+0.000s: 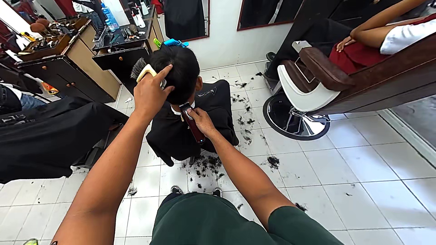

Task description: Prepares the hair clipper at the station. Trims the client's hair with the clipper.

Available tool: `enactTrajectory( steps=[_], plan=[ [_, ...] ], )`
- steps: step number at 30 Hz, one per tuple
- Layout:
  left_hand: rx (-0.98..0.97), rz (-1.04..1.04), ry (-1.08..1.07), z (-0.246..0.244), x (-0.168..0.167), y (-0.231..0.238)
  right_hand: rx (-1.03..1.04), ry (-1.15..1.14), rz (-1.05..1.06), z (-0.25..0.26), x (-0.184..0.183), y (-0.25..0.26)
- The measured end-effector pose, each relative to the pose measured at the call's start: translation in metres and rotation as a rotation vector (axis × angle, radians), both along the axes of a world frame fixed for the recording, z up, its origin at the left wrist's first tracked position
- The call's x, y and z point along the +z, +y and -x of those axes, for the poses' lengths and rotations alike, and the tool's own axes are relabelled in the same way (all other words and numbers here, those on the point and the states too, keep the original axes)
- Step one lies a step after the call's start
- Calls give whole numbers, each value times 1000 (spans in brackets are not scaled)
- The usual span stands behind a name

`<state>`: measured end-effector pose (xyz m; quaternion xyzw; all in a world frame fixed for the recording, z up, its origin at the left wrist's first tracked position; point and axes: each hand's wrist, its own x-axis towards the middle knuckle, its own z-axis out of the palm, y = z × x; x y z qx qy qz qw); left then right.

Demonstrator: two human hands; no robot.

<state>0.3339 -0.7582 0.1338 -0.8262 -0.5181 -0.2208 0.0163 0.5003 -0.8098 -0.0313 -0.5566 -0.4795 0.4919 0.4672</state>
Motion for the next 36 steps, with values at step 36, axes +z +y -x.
enactTrajectory(
  steps=[36],
  plan=[
    [14,13,-9,1,0,4,-25,37,6,22,3,5]
  ],
)
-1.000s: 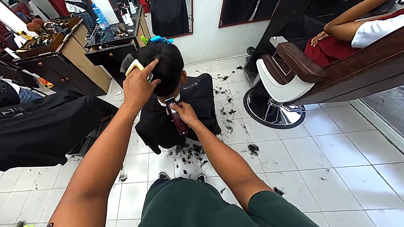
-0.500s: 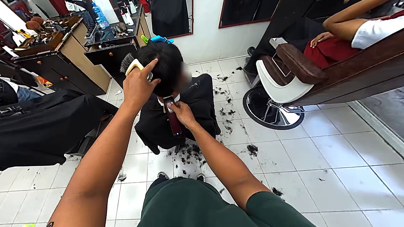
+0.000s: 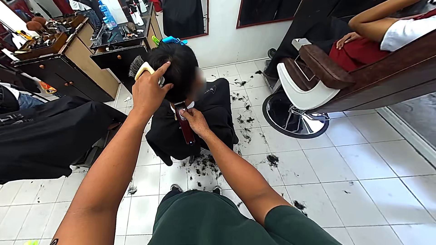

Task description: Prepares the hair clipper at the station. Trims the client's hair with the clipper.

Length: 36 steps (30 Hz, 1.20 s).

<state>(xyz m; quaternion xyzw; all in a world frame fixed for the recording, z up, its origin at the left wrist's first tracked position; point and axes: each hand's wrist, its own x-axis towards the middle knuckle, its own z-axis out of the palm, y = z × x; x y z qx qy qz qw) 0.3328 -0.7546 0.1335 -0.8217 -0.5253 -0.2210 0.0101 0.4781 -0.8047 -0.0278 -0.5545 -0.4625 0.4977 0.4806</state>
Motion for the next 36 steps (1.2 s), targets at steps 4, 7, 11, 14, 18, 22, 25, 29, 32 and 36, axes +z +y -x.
enactTrajectory(
  steps=[4,7,11,14,18,22,25,29,32,36],
  plan=[
    [-1,5,-5,1,1,0,28,-18,50,-6,6,-9],
    [6,7,6,0,0,0,8,22,55,-8,2,-2],
    [-20,-5,-15,1,-1,0,10,5,34,-12,1,1],
    [-31,-13,-11,3,-1,1,23,6,76,-20,4,1],
    [-31,-10,-10,4,-3,3,31,76,41,-24,3,4],
    [-33,-14,-8,7,-3,4,46,57,97,-31,1,5],
    [-34,-14,-13,7,-4,4,60,101,54,-31,1,7],
    [-28,-12,-2,8,-2,4,88,61,88,-37,5,8],
    [-33,-15,-1,10,-3,4,119,60,92,-44,3,12],
    [-30,-9,-6,10,-3,4,126,103,93,-48,3,13]
  ],
)
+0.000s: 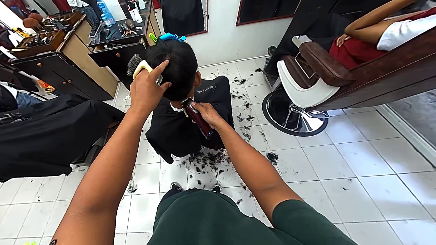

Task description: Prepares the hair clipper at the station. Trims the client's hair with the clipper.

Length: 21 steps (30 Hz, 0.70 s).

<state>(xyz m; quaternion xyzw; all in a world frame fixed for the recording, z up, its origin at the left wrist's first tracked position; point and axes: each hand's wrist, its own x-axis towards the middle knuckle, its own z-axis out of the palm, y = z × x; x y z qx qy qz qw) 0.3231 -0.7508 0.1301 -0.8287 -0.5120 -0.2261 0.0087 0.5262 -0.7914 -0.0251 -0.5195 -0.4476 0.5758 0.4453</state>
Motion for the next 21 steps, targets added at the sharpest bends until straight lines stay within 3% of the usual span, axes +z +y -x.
enactTrajectory(
  steps=[13,15,18,19,21],
  plan=[
    [7,33,-17,3,0,-1,100,-34,-21,-15,6,9],
    [-57,-55,-111,8,-9,-4,128,28,-75,-13,-2,-1],
    [-298,-341,-377,12,-44,-26,154,-23,5,-21,-17,-40],
    [-345,-319,-402,8,-61,-39,128,-11,52,-27,-25,-54],
    [-423,94,-258,-5,-85,-60,10,81,121,-35,-45,-80]
  ],
)
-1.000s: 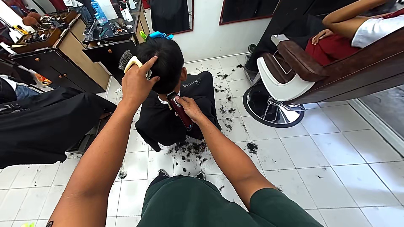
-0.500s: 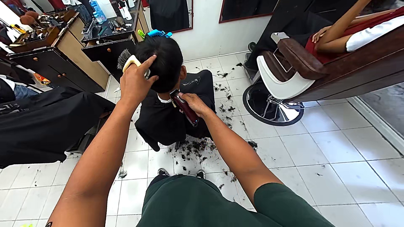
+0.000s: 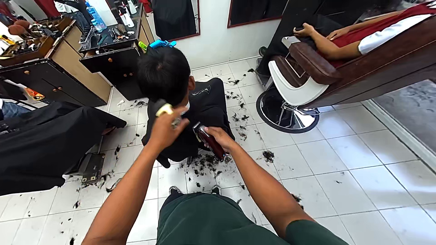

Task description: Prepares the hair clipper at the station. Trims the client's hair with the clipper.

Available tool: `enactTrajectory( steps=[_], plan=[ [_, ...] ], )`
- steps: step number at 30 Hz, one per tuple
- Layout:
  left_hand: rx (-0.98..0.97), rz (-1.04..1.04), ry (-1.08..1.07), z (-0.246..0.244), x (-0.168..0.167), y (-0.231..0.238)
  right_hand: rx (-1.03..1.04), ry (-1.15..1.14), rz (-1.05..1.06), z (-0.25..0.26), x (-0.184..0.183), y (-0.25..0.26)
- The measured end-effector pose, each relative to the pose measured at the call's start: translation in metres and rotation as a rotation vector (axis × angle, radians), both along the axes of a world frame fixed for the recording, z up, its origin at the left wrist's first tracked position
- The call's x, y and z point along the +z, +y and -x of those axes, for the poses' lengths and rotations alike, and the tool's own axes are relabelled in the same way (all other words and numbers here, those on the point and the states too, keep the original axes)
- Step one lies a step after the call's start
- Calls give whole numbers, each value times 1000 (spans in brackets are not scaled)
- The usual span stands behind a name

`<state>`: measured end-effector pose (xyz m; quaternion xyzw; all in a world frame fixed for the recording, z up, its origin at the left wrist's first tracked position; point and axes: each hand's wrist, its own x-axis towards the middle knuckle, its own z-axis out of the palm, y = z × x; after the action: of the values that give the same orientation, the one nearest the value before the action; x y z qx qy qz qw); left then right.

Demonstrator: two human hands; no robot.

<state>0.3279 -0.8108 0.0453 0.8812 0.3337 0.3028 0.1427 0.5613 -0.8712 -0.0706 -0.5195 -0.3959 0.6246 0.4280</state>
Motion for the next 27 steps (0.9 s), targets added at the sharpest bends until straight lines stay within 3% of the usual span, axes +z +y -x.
enactTrajectory(
  steps=[1,3,6,9,10,13,16,18,20,22,26,27],
  plan=[
    [-86,211,91,-12,-5,-1,-75,56,26,-2,-10,-11],
    [-189,468,16,-41,-14,5,-197,127,81,-4,-18,-29],
    [-46,641,-344,-86,-29,26,-289,171,190,-4,-11,-45],
    [49,1056,-514,-112,-37,38,-325,205,189,-5,-10,-59],
    [19,1041,-523,-112,-38,37,-343,242,157,-6,-12,-64],
    [-77,726,-380,-81,-31,28,-413,464,71,-3,-18,-76],
    [-9,905,-303,-41,-29,21,-386,480,97,-1,-17,-85],
    [23,831,-376,-14,-32,12,-312,396,115,-1,-18,-86],
    [-74,724,-468,3,-32,12,-271,356,121,5,-20,-87],
    [-235,764,-494,15,-30,19,-287,344,150,21,-21,-86],
    [-202,906,-182,14,-21,32,-358,344,191,55,-6,-81],
    [-222,915,-196,14,-19,32,-364,342,178,59,-3,-80]
  ],
)
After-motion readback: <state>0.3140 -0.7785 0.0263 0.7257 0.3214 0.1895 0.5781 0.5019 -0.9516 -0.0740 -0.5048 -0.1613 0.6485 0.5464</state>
